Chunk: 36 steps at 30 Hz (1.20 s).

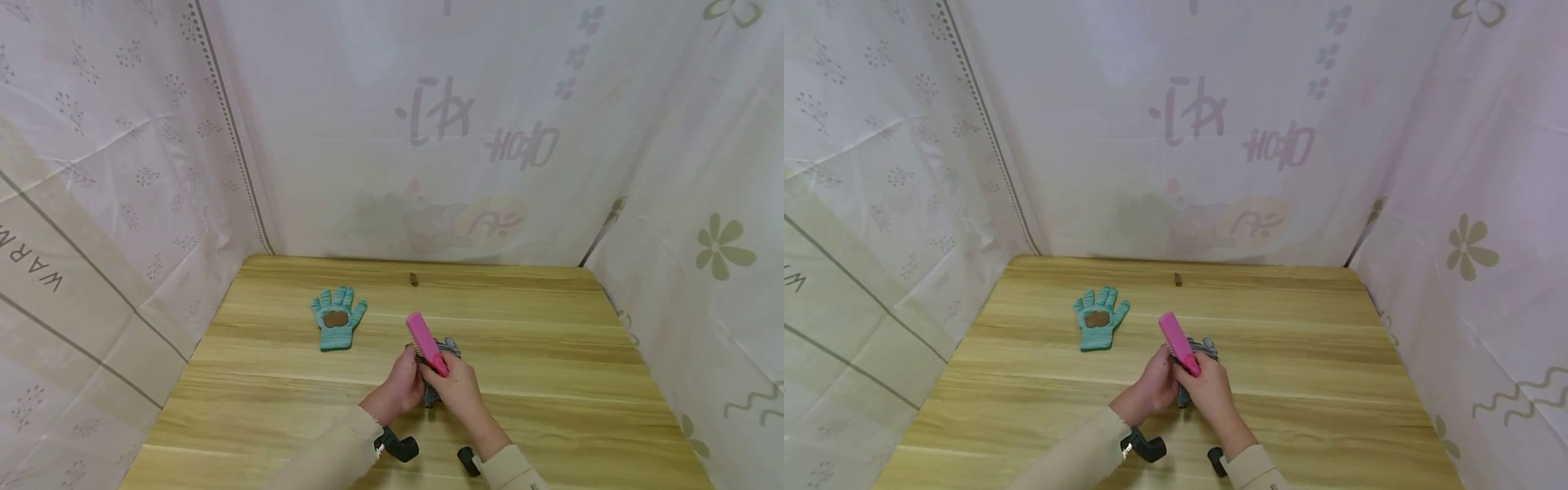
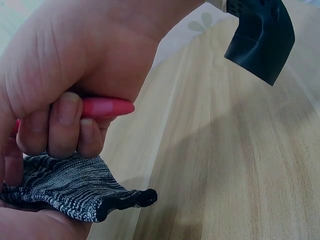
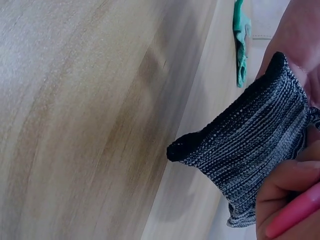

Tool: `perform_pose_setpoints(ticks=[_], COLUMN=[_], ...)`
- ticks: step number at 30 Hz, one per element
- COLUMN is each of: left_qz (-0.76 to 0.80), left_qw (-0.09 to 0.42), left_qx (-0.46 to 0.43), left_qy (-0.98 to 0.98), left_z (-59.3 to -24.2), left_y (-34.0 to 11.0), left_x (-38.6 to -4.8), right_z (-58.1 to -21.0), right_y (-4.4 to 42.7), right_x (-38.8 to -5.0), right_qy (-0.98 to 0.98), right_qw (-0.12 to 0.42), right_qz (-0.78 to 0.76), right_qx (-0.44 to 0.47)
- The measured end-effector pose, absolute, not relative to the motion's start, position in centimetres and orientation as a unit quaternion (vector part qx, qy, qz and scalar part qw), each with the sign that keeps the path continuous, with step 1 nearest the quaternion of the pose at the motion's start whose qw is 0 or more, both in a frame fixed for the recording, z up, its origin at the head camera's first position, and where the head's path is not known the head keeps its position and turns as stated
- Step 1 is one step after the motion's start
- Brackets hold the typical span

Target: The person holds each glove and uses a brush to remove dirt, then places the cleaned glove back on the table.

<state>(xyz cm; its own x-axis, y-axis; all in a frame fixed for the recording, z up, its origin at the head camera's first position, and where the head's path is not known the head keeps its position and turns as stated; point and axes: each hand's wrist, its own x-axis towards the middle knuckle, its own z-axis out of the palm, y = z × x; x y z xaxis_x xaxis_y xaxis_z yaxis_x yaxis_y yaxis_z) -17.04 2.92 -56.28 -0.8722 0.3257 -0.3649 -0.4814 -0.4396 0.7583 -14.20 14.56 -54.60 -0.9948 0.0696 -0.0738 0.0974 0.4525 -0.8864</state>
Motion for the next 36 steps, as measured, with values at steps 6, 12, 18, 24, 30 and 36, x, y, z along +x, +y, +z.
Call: perform_pose_setpoints(ticks=[6,12,18,24,30,36], left_qz=[0.846,0.843,0.842,0.844,0.838,0.830], left_qw=[0.241,0.240,0.243,0.257,0.276,0.290], left_qx=[-0.081,-0.082,-0.090,-0.078,-0.056,-0.046], left_qy=[0.469,0.474,0.474,0.465,0.467,0.474], left_z=[-56.34,-56.41,-56.35,-56.51,-56.68,-56.91], left_y=[2.97,2.98,2.97,2.78,2.62,2.34], left_x=[-16.86,-16.82,-16.82,-16.79,-16.86,-16.84], right_z=[-54.59,-54.69,-54.71,-54.65,-54.37,-54.24], right_y=[14.54,14.43,14.36,14.59,14.83,15.07], right_x=[-14.19,-14.28,-14.24,-14.21,-14.21,-14.21], right_qy=[0.857,0.858,0.855,0.855,0.855,0.856], right_qw=[0.011,0.019,0.017,0.019,0.019,0.006], right_qz=[-0.513,-0.511,-0.516,-0.515,-0.514,-0.512], right_qx=[0.044,0.046,0.043,0.055,0.059,0.064])
